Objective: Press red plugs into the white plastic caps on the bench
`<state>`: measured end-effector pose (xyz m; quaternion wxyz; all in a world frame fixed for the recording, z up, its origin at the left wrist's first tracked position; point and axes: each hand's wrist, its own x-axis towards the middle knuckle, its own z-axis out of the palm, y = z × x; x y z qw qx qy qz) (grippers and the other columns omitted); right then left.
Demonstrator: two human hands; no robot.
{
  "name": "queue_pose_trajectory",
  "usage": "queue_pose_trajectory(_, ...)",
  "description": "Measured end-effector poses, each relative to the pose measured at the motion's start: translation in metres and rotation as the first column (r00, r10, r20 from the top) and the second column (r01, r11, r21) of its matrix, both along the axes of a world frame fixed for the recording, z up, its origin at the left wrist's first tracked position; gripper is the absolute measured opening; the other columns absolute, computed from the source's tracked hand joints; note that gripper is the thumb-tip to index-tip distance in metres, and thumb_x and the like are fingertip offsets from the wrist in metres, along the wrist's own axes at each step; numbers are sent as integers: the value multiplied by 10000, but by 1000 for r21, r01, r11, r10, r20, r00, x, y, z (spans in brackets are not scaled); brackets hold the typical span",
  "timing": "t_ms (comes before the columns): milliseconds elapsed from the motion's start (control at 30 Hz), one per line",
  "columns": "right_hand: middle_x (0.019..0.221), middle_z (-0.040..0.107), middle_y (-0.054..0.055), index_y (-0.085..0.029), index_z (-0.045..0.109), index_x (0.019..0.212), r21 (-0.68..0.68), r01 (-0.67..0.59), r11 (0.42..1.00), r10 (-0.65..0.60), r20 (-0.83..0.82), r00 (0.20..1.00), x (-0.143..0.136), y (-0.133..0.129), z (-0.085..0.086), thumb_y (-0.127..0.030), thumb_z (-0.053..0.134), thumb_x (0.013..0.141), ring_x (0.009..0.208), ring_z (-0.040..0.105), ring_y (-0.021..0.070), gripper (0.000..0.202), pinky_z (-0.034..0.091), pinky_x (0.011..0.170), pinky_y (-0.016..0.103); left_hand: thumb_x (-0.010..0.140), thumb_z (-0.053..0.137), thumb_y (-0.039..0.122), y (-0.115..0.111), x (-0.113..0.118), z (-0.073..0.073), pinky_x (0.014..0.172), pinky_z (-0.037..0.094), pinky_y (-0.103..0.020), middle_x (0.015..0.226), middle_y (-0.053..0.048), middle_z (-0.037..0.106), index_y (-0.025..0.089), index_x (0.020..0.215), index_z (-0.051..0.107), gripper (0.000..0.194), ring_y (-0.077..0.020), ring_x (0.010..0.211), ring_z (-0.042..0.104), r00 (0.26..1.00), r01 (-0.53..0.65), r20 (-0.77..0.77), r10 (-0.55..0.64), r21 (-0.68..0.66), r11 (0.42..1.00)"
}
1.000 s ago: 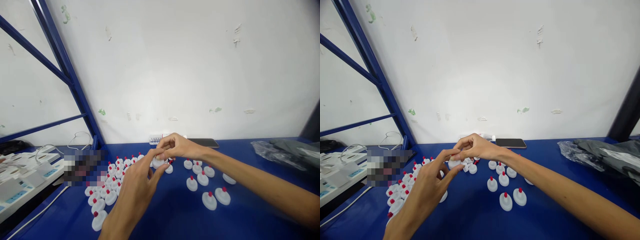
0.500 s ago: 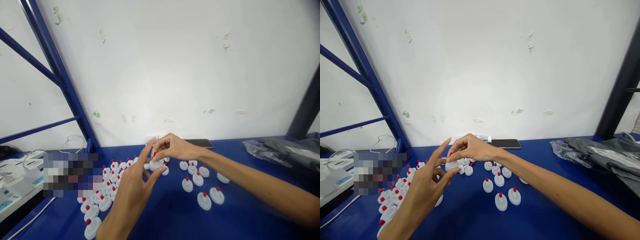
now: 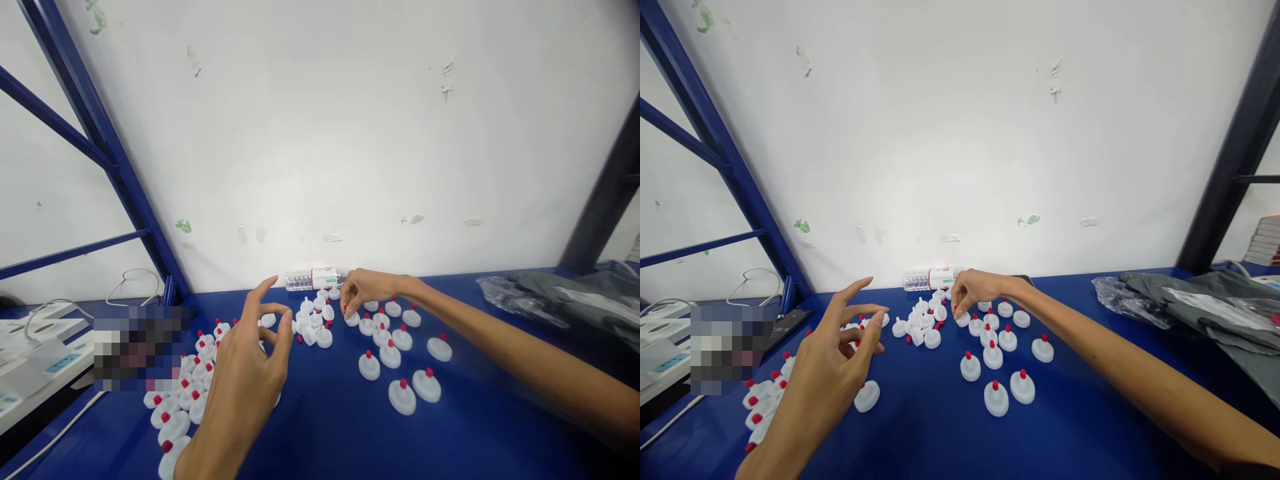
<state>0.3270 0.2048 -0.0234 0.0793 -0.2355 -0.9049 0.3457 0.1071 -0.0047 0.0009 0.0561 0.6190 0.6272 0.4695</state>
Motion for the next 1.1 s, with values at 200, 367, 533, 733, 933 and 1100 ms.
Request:
queue_pose_trajectory(200, 827, 786, 49, -180, 808, 904, 33, 25, 999, -28, 87, 996, 6, 2, 4, -546, 840, 720, 762, 712, 193, 410, 498, 665, 261, 960, 524, 452, 0, -1, -1, 465, 479, -248, 1112, -1, 701, 356, 1416, 470, 468, -133, 623, 672, 1000, 2, 16, -2, -36, 999)
queue_pose_trajectory(367, 896, 781, 45, -217, 796, 1026, 185, 62, 981, -83, 109, 991, -2, -10, 15, -579, 823, 736, 798, 700, 208, 465, 480, 668, 278, 962, 516, 452, 1, -2, -2, 471, 478, -253, 1093, 2, 704, 349, 1407, 477, 459, -127, 602, 660, 1000, 6, -2, -6, -37, 999)
queue_pose_trajectory(533, 1042, 764, 64, -237, 749, 1156, 407, 134, 904, -157, 21, 987, -24, -25, 10, -548, 673, 898, 925, 678, 229, 411, 446, 772, 313, 960, 516, 460, 4, -5, -4, 491, 501, -259, 1087, -12, 712, 332, 1405, 487, 464, -135, 605, 671, 1000, 14, -9, -15, -33, 999)
queue_pose_trajectory(733, 921, 770, 65, -216, 775, 1020, 478, 174, 861, -219, 40, 975, -35, -29, -6, -447, 744, 855, 819, 679, 237, 285, 417, 682, 308, 956, 523, 481, 4, -5, -3, 446, 473, -248, 1079, 0, 703, 338, 1373, 501, 442, -135, 590, 661, 1000, 18, -9, -18, -36, 999)
queue_pose_trajectory(933, 921, 784, 71, -194, 761, 1011, 374, 218, 901, -227, -21, 974, -25, -29, 17, -456, 788, 815, 840, 716, 235, 328, 473, 686, 300, 970, 501, 479, 4, -6, -5, 463, 480, -249, 1069, -5, 711, 304, 1313, 566, 390, -132, 606, 672, 997, 28, -66, -30, -31, 999)
queue_pose_trajectory(1100, 1023, 784, 46, -240, 655, 1222, -33, 71, 997, -77, -209, 975, -21, -47, 44, -509, 751, 873, 953, 728, 204, 451, 521, 768, 281, 914, 609, 560, 8, -12, -10, 495, 514, -261, 1155, -16, 723, 321, 1371, 573, 518, -146, 681, 700, 989, 23, -145, -27, -32, 999)
